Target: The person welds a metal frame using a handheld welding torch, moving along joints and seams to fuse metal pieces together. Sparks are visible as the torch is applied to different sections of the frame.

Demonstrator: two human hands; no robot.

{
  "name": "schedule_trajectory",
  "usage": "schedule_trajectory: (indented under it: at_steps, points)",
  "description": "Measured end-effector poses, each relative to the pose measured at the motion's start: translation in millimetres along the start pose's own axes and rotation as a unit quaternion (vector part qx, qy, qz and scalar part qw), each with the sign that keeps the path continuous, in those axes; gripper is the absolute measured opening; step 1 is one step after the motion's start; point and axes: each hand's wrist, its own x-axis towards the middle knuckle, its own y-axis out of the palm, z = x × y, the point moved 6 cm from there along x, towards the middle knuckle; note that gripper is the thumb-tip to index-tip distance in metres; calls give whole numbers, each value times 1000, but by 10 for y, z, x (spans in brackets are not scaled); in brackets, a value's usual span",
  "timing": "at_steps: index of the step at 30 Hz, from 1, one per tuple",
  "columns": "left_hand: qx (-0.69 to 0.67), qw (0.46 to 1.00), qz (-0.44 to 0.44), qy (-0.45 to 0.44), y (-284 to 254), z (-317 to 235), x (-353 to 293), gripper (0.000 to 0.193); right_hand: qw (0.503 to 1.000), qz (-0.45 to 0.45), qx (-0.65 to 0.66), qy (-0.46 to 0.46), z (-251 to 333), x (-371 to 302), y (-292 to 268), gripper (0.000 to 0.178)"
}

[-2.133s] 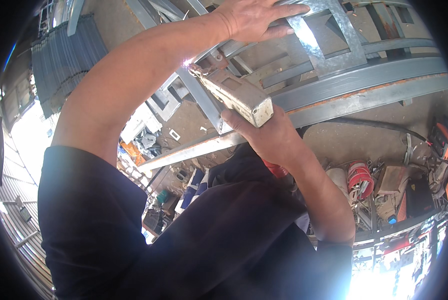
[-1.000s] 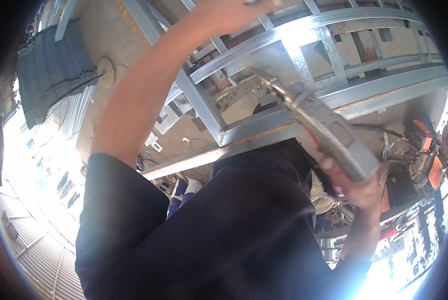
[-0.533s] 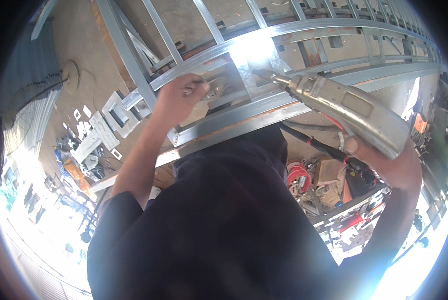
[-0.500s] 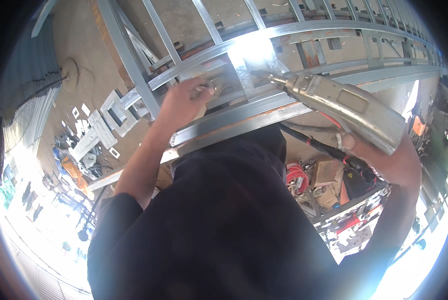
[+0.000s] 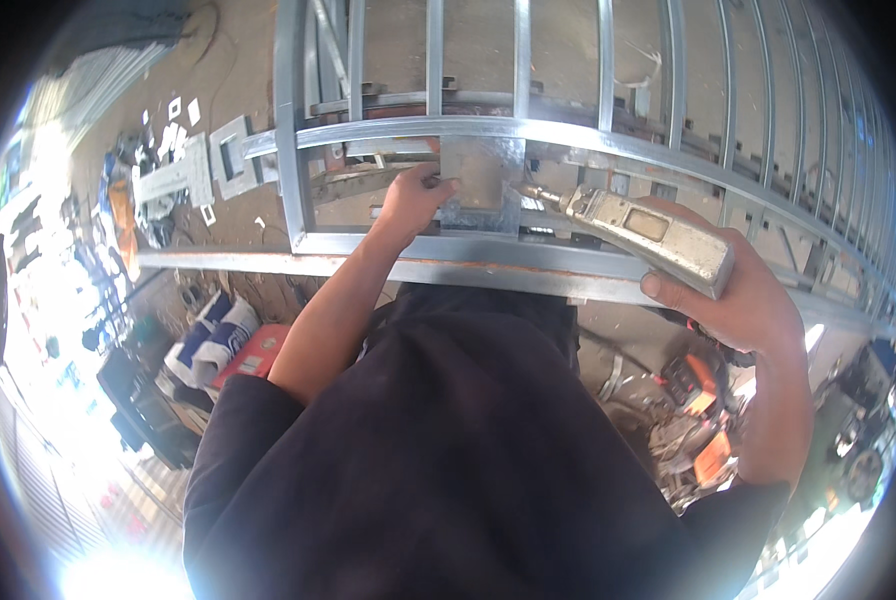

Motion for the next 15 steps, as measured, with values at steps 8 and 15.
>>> schedule_trajectory:
  at_steps: [8, 15]
  points:
    - [12, 998, -49, -41, 48, -103, -62, 61, 995, -89, -15, 49, 522, -97, -862, 71]
    - [247, 928, -246, 129, 180, -566, -369, 77, 997, -72, 12, -37, 838, 105, -998, 58]
